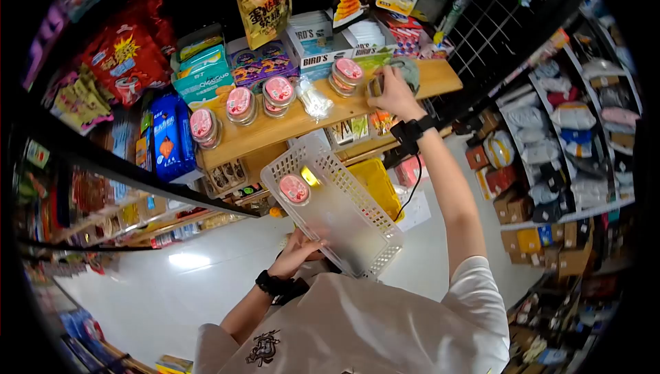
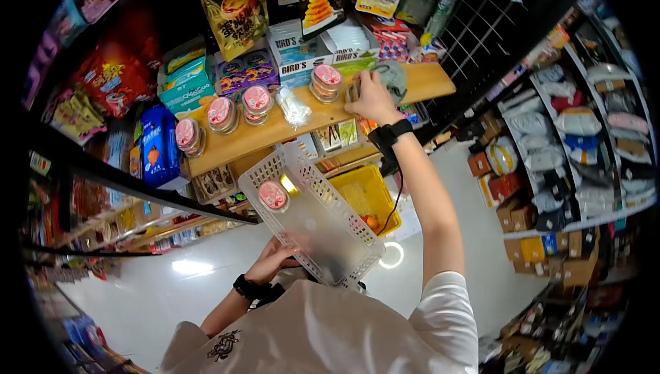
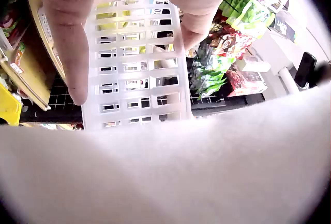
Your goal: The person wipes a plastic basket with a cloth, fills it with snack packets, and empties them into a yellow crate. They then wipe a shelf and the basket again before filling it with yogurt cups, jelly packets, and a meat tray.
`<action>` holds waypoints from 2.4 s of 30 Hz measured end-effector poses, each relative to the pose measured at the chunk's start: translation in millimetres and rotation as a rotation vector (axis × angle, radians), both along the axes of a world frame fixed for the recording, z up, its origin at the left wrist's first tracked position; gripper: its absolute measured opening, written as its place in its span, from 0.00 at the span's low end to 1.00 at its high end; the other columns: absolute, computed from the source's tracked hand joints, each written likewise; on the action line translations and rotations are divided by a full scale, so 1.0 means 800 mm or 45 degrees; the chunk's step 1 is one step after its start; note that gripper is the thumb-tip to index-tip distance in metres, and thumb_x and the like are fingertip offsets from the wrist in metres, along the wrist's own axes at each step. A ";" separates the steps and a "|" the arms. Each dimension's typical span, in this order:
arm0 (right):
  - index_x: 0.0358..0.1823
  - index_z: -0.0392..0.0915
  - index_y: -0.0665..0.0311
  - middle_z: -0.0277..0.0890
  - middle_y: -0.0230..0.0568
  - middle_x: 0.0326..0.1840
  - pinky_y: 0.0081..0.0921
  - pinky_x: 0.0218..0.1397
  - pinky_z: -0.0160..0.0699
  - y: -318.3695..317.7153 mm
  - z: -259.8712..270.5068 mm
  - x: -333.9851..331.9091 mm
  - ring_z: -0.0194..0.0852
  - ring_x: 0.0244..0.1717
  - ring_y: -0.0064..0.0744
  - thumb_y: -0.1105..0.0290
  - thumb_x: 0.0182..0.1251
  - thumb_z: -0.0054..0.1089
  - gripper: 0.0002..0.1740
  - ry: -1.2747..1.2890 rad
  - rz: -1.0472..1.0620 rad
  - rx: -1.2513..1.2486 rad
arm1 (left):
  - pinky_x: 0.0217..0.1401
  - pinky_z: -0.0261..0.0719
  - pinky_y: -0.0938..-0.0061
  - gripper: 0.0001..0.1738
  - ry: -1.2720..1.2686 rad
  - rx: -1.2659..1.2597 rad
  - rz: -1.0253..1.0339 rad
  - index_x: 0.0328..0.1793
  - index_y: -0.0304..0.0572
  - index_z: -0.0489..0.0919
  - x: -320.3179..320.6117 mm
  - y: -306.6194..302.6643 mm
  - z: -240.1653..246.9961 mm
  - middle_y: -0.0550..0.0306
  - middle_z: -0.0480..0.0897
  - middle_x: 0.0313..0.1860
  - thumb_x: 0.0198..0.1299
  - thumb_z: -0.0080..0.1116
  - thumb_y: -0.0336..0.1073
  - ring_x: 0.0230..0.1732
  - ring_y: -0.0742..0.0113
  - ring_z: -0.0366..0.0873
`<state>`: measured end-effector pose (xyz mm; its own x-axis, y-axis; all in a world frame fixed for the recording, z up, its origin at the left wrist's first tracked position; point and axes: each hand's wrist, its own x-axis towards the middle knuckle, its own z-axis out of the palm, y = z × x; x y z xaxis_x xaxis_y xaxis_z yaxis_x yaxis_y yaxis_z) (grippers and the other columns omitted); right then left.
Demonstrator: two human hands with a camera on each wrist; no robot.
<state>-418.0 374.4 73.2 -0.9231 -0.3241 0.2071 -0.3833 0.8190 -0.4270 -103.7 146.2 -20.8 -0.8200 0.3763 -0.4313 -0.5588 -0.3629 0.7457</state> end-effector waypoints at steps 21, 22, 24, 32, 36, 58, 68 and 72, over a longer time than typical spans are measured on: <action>0.61 0.63 0.66 0.72 0.59 0.46 0.35 0.48 0.71 0.022 -0.051 0.164 0.73 0.41 0.54 0.49 0.66 0.46 0.32 -0.325 0.927 0.082 | 0.54 0.76 0.66 0.35 0.040 -0.053 0.255 0.67 0.40 0.49 0.017 0.173 0.011 0.51 0.69 0.59 0.59 0.56 0.35 0.56 0.59 0.74; 0.63 0.60 0.67 0.73 0.62 0.44 0.37 0.47 0.72 0.023 -0.067 0.170 0.73 0.42 0.57 0.51 0.66 0.47 0.32 -0.274 0.914 0.072 | 0.54 0.76 0.66 0.35 0.059 -0.074 0.200 0.67 0.40 0.49 0.016 0.176 0.012 0.51 0.69 0.59 0.59 0.56 0.35 0.56 0.58 0.74; 0.66 0.54 0.68 0.73 0.68 0.41 0.42 0.46 0.72 0.022 -0.077 0.184 0.73 0.43 0.63 0.56 0.65 0.49 0.34 -0.173 0.896 0.060 | 0.54 0.75 0.67 0.34 0.108 -0.035 0.143 0.67 0.41 0.49 0.015 0.174 0.005 0.51 0.68 0.59 0.60 0.55 0.35 0.57 0.58 0.74; 0.69 0.49 0.62 0.66 0.60 0.57 0.36 0.57 0.67 0.000 -0.091 0.207 0.68 0.56 0.54 0.66 0.63 0.53 0.35 -0.697 0.535 -0.329 | 0.54 0.76 0.66 0.34 -0.007 -0.109 0.019 0.67 0.40 0.48 0.009 0.113 0.006 0.48 0.68 0.60 0.61 0.55 0.34 0.56 0.58 0.74; 0.70 0.47 0.61 0.63 0.59 0.61 0.37 0.59 0.67 -0.042 -0.060 0.234 0.66 0.59 0.54 0.69 0.63 0.52 0.36 -0.540 0.502 -0.278 | 0.54 0.77 0.67 0.33 -0.005 -0.139 0.021 0.67 0.40 0.49 0.010 0.078 0.001 0.48 0.68 0.60 0.61 0.54 0.34 0.55 0.60 0.74; 0.64 0.59 0.70 0.70 0.38 0.55 0.20 0.55 0.67 -0.098 -0.097 0.253 0.68 0.53 0.24 0.61 0.62 0.61 0.33 -1.173 0.195 -1.110 | 0.49 0.76 0.74 0.34 0.216 -0.062 -0.183 0.61 0.35 0.52 0.004 -0.008 -0.026 0.49 0.63 0.55 0.55 0.62 0.29 0.51 0.63 0.74; 0.66 0.57 0.66 0.66 0.35 0.58 0.22 0.60 0.64 -0.016 -0.084 0.253 0.65 0.57 0.22 0.71 0.59 0.61 0.34 -1.299 0.215 -1.534 | 0.56 0.74 0.70 0.36 0.502 -0.270 -0.034 0.64 0.38 0.51 -0.027 0.105 -0.028 0.53 0.63 0.57 0.55 0.60 0.26 0.57 0.64 0.68; 0.64 0.58 0.67 0.66 0.36 0.57 0.22 0.61 0.63 0.047 -0.084 0.240 0.64 0.57 0.23 0.71 0.59 0.60 0.32 -1.380 0.267 -1.549 | 0.50 0.78 0.72 0.34 0.421 -0.339 0.034 0.60 0.33 0.52 -0.033 0.165 -0.023 0.46 0.66 0.55 0.53 0.62 0.28 0.52 0.63 0.75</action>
<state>-226.3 411.7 6.0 -0.7621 -0.5944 -0.2567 0.4512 -0.2031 -0.8690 -129.8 278.5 -39.6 -0.9384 0.2641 -0.2227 -0.2666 -0.1440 0.9530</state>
